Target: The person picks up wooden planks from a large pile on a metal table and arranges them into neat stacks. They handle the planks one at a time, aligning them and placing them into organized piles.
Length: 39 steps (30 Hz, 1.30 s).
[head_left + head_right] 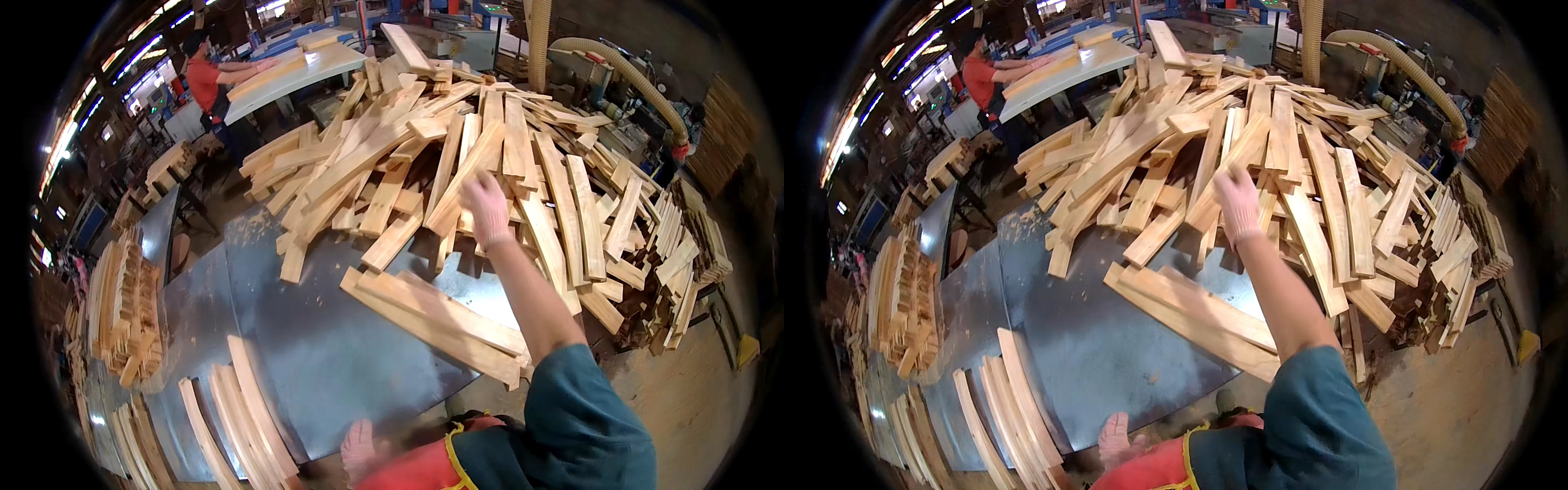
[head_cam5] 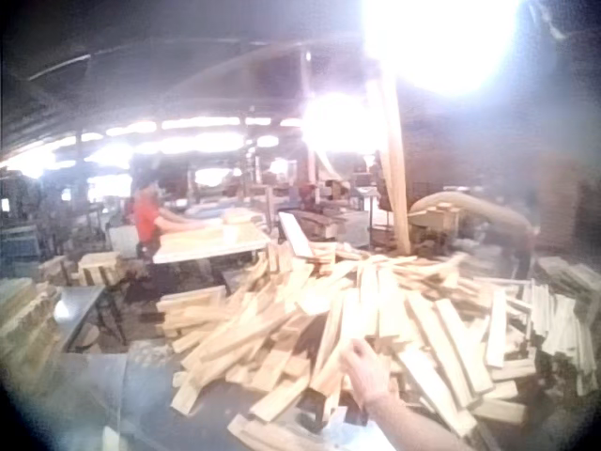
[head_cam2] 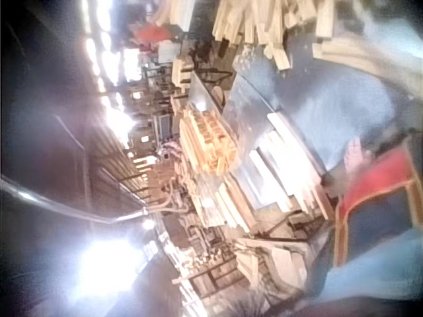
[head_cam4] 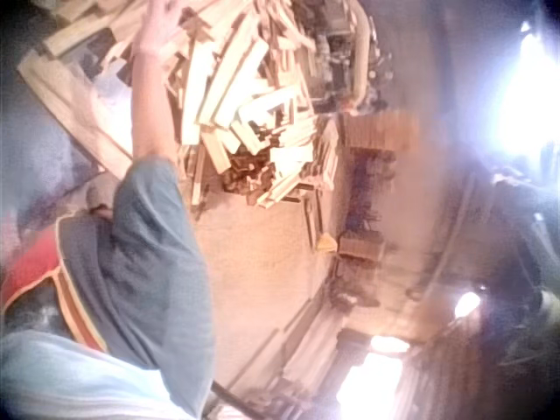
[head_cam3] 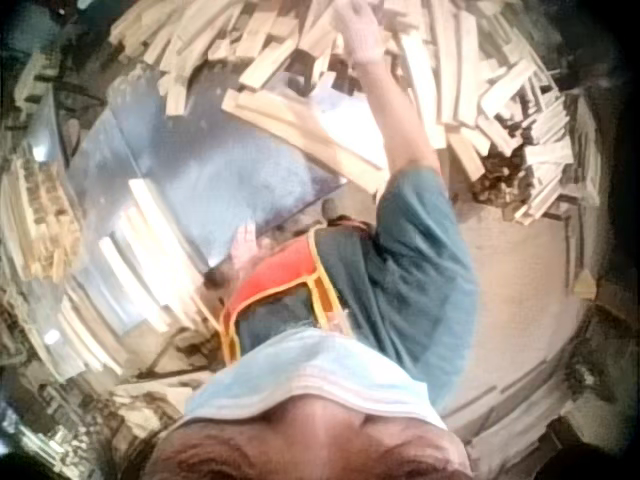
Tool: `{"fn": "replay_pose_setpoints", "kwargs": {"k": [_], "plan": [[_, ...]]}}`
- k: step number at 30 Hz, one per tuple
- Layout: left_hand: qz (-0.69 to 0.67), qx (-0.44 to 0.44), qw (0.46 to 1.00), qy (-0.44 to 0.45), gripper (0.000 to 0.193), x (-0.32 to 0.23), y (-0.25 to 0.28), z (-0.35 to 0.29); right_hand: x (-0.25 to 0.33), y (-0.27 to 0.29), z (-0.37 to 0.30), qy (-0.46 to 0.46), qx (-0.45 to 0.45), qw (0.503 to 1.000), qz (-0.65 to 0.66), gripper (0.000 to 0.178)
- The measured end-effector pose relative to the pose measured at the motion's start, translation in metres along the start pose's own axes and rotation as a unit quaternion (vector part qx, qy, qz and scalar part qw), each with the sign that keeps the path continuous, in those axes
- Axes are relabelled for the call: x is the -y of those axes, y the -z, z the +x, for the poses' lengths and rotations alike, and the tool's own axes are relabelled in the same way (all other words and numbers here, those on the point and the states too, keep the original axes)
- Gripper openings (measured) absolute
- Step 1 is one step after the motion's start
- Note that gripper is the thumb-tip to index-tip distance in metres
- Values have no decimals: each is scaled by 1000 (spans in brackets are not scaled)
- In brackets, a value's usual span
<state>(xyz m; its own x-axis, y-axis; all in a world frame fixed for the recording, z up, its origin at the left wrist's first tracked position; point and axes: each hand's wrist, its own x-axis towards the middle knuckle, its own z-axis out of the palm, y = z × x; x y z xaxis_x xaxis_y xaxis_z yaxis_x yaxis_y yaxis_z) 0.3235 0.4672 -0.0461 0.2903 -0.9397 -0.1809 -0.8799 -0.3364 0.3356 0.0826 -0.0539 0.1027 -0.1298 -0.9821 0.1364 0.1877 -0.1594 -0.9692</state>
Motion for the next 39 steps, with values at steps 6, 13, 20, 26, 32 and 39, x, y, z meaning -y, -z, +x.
{"fn": "replay_pose_setpoints", "kwargs": {"k": [6,13,20,26,32,39], "plan": [[5,-2,1000,-28,85,4,-58,6,-166,149,-31,-176,-181,944,-211,69],[4,107,994,-27,77,-44,-4,32,-103,68,-54,-343,37,893,291,24],[6,77,989,-130,65,-58,25,64,-72,60,-295,-534,355,755,133,52],[18,132,988,-83,63,-10,36,50,-60,32,-325,-443,413,792,-81,54],[12,151,986,-67,62,37,31,15,49,-68,-77,-47,157,976,144,44],[-11,95,991,-95,61,66,7,2,-28,-22,-137,-1,284,815,-505,71]]}}
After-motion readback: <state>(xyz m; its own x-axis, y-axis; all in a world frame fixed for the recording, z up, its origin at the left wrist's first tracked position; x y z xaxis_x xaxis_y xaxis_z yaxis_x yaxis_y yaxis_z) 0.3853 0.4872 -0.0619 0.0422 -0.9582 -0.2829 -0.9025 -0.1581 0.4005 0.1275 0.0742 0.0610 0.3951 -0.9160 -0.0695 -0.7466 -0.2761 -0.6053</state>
